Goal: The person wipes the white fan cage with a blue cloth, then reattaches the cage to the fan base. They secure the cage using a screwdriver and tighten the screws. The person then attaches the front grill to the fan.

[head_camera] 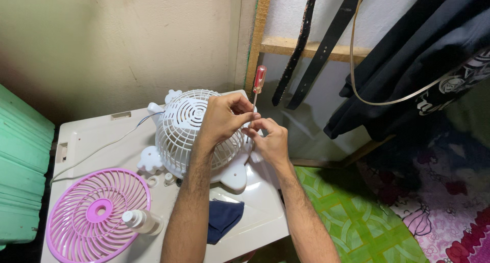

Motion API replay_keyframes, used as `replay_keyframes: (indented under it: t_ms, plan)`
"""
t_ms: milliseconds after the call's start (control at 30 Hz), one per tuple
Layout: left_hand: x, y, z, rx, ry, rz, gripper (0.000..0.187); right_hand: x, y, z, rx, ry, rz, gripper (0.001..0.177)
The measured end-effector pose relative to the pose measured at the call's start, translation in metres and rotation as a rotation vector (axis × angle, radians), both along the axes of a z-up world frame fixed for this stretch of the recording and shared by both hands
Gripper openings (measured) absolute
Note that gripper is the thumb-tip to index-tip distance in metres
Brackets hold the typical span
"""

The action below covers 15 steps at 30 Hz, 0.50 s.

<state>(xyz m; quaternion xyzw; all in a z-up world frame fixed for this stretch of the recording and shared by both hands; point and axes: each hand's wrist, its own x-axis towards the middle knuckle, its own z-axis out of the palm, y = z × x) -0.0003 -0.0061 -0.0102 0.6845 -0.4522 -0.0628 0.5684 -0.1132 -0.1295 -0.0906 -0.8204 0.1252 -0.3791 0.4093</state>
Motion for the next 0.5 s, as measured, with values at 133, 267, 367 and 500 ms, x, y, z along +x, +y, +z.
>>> replay_keyframes:
  t_ms: [133, 267, 367, 500]
  plan:
    - [0.0, 0.0, 0.0, -0.039, 0.016, -0.003, 0.011, -0.001, 0.0, -0.008, 0.051, -0.079, 0.145, 0.023]
    - [0.001, 0.0, -0.001, -0.035, 0.065, -0.047, 0.011, -0.005, -0.006, -0.006, 0.168, -0.107, 0.283, 0.026]
    - [0.002, 0.0, -0.002, -0.041, -0.016, -0.042, 0.011, -0.006, -0.005, -0.002, 0.173, -0.03, 0.224, 0.023]
    - [0.002, 0.001, 0.0, -0.005, -0.046, -0.055, 0.013, -0.008, -0.005, 0.008, 0.081, 0.018, 0.125, 0.017]
